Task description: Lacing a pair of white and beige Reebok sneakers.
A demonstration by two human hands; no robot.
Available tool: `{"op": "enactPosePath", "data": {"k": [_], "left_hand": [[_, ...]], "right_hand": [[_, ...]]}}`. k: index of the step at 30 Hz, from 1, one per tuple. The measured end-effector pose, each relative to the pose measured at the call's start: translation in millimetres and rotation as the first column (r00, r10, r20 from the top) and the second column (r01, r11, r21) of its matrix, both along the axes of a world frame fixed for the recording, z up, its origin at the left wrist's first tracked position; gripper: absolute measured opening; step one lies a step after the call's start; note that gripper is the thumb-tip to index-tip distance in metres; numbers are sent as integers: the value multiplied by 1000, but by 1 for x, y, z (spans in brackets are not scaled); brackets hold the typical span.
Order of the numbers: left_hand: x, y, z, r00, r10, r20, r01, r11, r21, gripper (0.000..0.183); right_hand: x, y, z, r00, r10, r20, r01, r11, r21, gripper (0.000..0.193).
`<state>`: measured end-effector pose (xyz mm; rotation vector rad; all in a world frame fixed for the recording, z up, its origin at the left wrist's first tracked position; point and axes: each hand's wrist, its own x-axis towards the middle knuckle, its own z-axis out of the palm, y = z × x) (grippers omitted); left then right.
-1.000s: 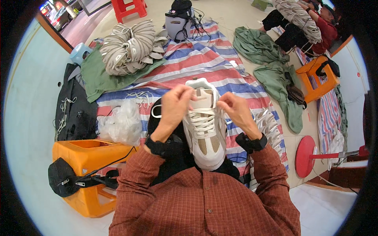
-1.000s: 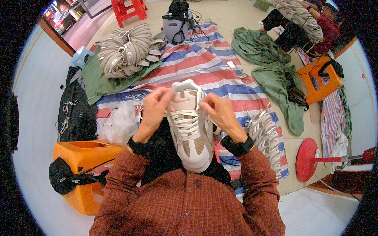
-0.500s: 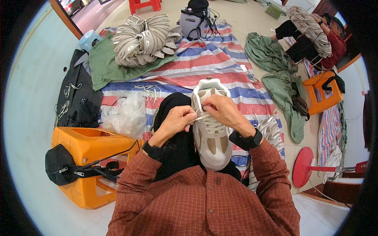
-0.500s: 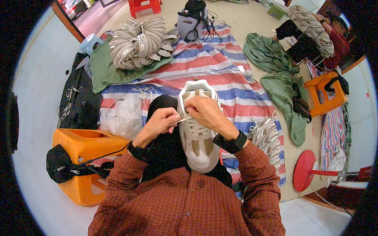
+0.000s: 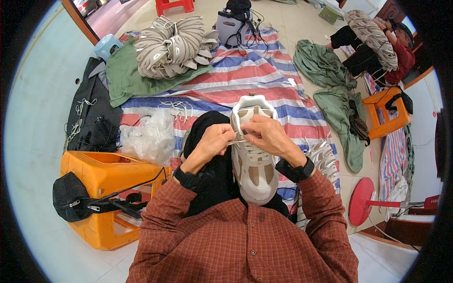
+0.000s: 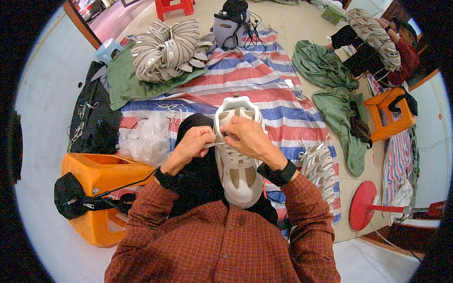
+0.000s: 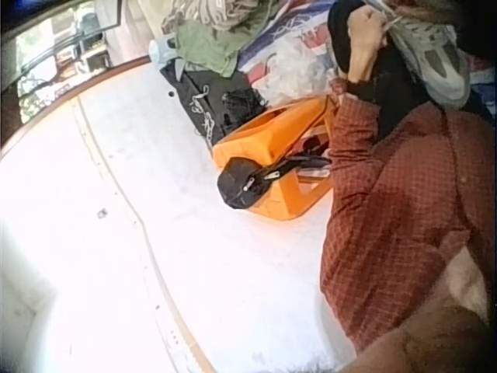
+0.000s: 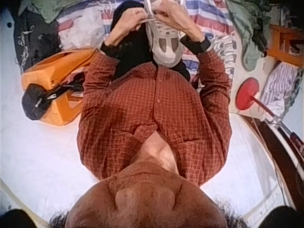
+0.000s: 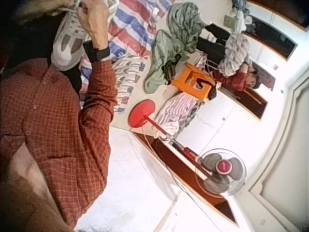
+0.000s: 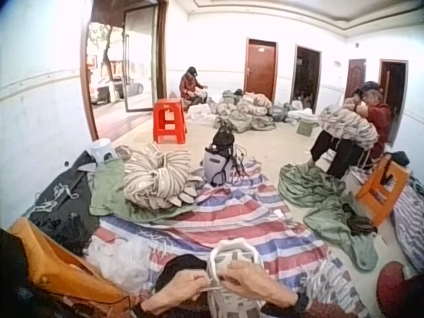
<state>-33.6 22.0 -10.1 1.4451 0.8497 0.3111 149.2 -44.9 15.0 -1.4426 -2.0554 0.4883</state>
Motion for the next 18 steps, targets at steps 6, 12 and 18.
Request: {"op": "enactPosePath", "data": {"k": [6, 12, 18], "left_hand": [[9, -1, -14, 999, 47, 4, -37, 736, 676, 18], [2, -12, -2, 966, 258, 29, -259, 955, 145, 11], [11, -19, -3, 962, 254, 106, -267, 772, 577, 9]], "right_hand": [[-1, 0, -4, 1000, -8, 20, 7, 997, 73, 16], [-7, 3, -7, 997, -63, 38, 61, 996, 63, 13], [-2, 8, -7, 981, -65, 183, 9, 956, 292, 4]]}}
